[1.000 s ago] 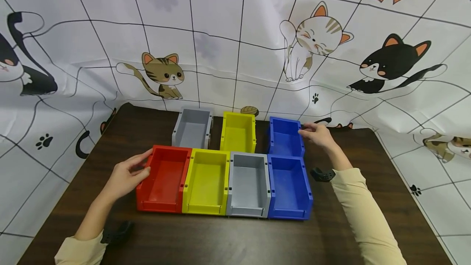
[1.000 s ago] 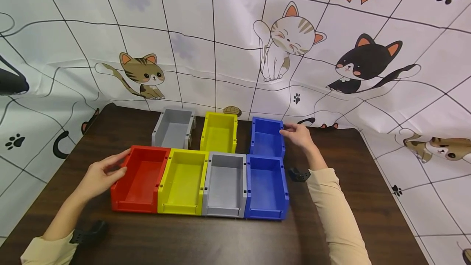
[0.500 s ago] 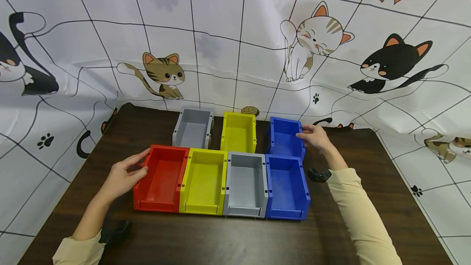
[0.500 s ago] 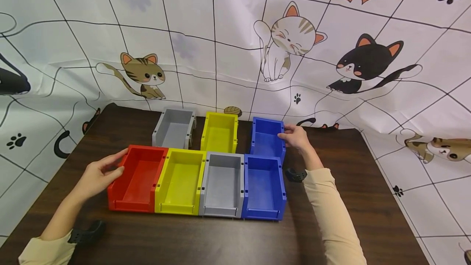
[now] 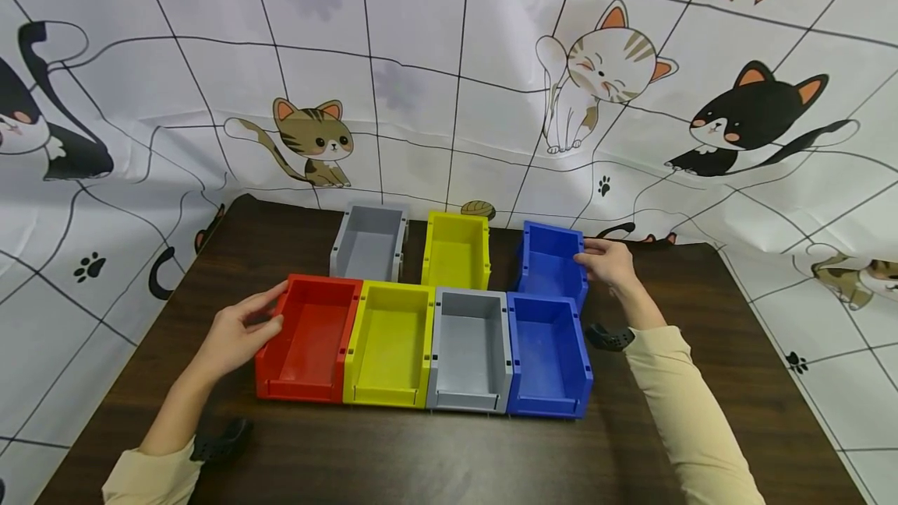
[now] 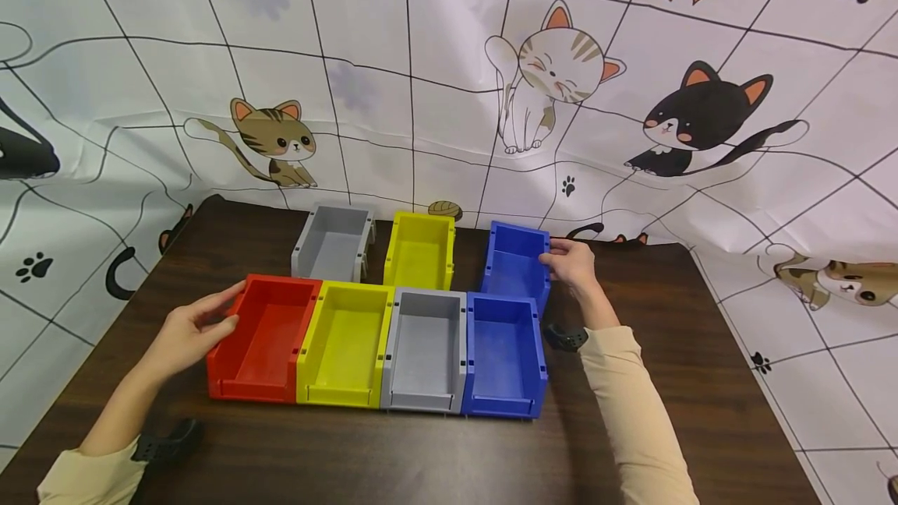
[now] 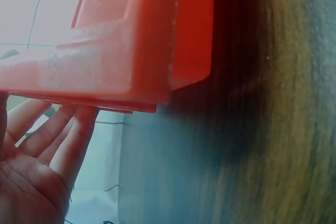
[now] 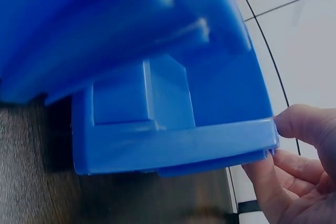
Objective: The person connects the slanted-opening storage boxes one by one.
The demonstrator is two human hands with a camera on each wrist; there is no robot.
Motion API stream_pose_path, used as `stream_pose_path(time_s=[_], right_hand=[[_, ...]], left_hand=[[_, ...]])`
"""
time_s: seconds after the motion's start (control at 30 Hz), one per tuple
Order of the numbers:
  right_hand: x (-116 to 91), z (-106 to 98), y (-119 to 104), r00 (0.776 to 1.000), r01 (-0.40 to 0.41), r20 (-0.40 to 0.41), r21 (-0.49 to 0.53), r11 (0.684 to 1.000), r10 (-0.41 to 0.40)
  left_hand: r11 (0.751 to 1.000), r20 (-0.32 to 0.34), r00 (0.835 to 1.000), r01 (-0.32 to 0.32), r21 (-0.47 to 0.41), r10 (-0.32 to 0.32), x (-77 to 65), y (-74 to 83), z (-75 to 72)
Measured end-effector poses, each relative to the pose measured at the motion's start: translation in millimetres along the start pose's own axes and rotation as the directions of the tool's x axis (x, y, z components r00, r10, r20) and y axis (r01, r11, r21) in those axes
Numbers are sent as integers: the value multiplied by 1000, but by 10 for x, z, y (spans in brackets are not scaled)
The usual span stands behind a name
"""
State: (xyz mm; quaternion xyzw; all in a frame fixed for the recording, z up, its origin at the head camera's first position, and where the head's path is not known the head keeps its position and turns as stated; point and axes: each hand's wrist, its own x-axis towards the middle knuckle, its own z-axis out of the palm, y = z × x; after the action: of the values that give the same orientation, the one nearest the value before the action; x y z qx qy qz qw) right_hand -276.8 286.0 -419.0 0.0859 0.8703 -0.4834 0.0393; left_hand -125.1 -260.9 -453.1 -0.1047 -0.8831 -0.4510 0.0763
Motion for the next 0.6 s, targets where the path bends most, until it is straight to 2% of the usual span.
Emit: stream_pose_path(time_s=[0.2, 0.6], right_hand=[[-51, -162, 83, 999, 3, -50, 16, 1000, -2], [-332, -641, 238, 991, -3, -134, -91, 996, -10]], left_hand=[[1000, 0, 1000, -6, 4, 6, 9, -3, 1], [1000, 10, 1000, 18, 15, -18, 52, -19, -6]])
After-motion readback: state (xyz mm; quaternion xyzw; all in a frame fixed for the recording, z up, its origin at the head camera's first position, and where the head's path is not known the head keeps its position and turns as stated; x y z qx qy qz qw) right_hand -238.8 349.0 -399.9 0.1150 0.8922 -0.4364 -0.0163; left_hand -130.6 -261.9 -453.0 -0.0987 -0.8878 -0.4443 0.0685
